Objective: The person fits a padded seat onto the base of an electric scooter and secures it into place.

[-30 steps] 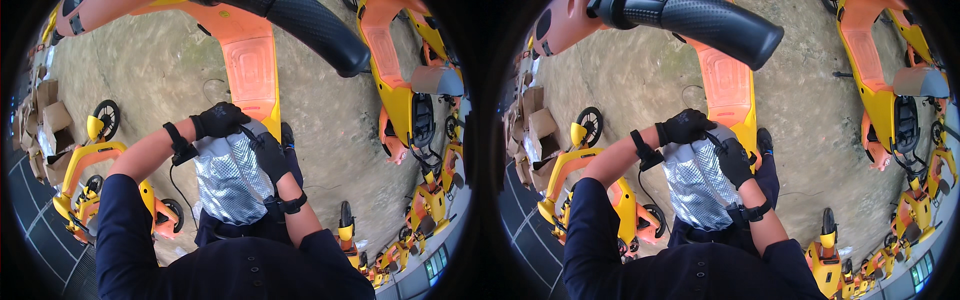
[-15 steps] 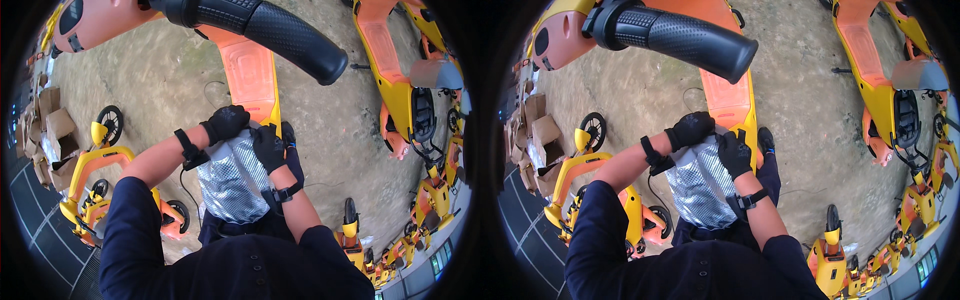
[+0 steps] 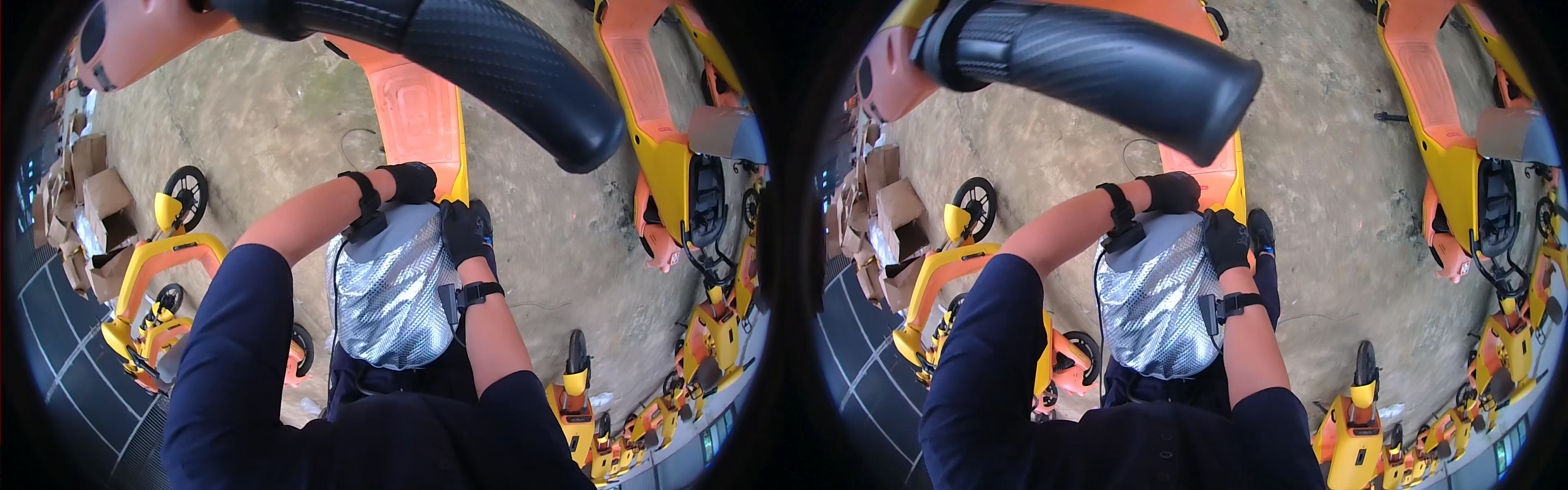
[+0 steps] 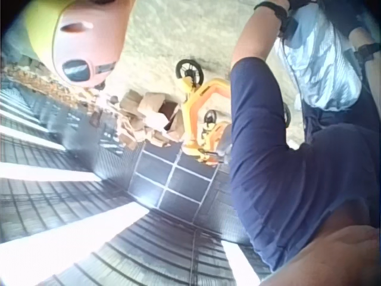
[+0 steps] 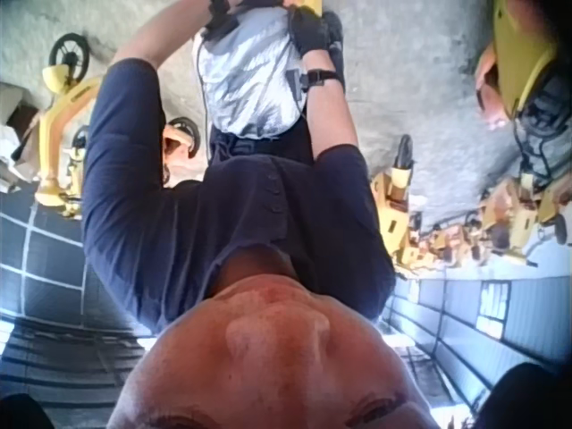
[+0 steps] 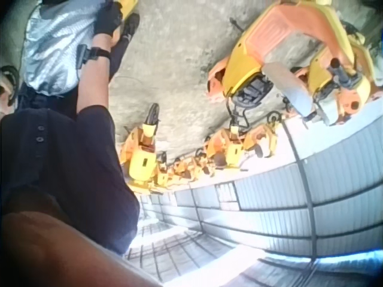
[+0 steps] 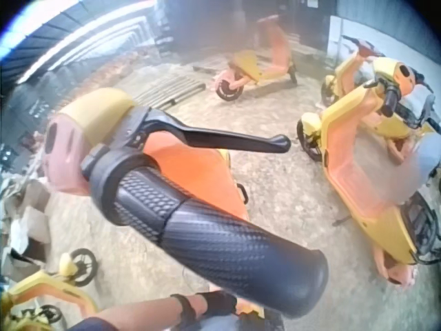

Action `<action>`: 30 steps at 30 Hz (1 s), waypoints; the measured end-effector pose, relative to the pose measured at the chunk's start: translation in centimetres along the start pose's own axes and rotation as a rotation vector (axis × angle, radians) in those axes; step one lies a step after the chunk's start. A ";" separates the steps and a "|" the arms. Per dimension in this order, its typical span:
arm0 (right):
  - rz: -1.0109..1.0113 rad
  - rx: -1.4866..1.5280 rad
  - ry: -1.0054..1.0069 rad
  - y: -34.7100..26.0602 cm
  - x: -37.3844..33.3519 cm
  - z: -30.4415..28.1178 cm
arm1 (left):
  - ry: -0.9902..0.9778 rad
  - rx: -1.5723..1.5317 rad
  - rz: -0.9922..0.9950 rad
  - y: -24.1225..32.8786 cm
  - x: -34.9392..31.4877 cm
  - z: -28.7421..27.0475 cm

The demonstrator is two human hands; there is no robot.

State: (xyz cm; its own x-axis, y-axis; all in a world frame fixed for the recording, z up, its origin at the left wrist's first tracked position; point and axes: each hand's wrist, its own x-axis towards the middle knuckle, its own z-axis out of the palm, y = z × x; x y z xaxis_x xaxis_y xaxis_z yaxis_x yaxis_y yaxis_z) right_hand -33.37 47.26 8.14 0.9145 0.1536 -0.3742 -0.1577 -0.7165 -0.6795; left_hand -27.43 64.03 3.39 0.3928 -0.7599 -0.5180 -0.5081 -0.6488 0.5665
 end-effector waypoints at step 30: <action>0.110 -0.092 -0.218 -3.0 3.1 -1.9 | 0.487 -1.005 -0.555 2.4 -12.5 1.3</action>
State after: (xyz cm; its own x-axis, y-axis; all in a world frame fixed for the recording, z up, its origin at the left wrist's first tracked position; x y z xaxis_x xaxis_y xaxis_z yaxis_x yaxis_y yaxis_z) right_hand -29.32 48.56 10.20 0.7903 0.2071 -0.5767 -0.2084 -0.7942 -0.5708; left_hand -34.54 72.07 10.39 0.7189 -0.1703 -0.6739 0.5431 -0.4675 0.6975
